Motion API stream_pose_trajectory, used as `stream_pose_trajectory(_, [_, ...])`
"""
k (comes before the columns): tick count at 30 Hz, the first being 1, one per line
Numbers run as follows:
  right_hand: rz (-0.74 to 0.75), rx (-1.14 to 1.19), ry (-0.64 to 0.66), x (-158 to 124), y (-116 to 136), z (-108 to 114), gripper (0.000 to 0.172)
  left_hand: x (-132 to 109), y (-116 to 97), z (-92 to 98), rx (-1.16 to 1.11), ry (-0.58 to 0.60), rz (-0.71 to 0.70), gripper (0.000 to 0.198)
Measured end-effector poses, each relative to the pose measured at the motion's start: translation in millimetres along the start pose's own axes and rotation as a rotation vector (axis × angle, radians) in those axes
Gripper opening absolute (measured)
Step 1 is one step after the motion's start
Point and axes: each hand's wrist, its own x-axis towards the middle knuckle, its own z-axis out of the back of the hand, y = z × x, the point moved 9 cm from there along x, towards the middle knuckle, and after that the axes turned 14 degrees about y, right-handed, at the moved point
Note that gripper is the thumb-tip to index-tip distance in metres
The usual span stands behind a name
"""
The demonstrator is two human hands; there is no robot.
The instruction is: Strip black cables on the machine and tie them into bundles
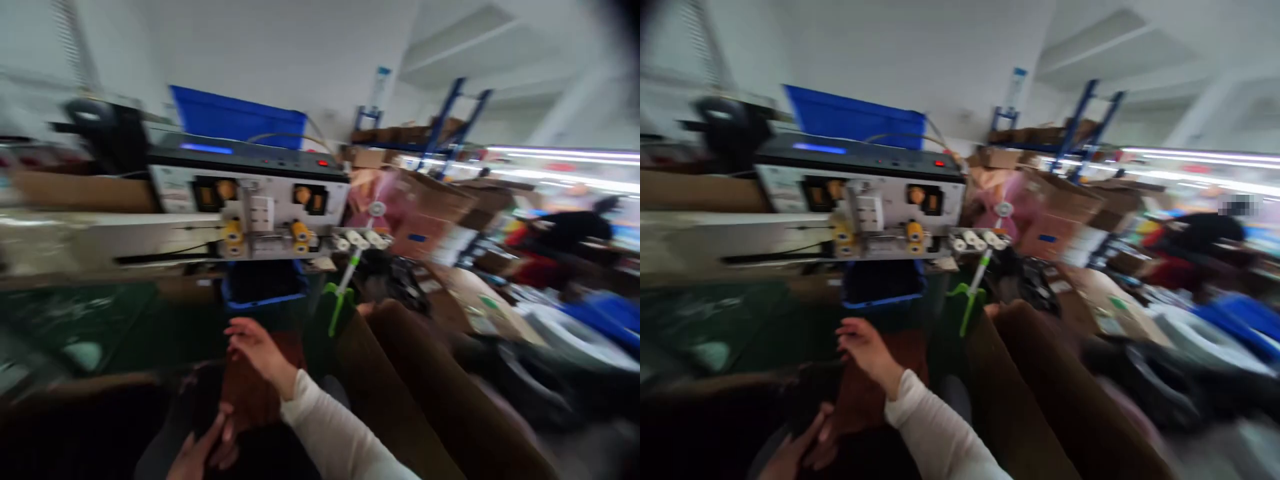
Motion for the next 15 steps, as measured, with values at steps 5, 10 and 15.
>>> stream_pose_trajectory(5, [0.064, -0.011, -0.021, 30, 30, -5, 0.04, -11, -12, 2.0, -0.03, 0.046, -0.139, 0.036])
stream_pose_trajectory(10, [0.062, 0.173, -0.042, 56, 43, -30, 0.041, -19, -3, -1.7, -0.067, 0.087, -0.116, 0.035])
stream_pose_trajectory(15, [0.07, 0.264, -0.085, 92, 49, -53, 0.038, -22, -3, 2.7, -0.087, 0.097, -0.118, 0.035])
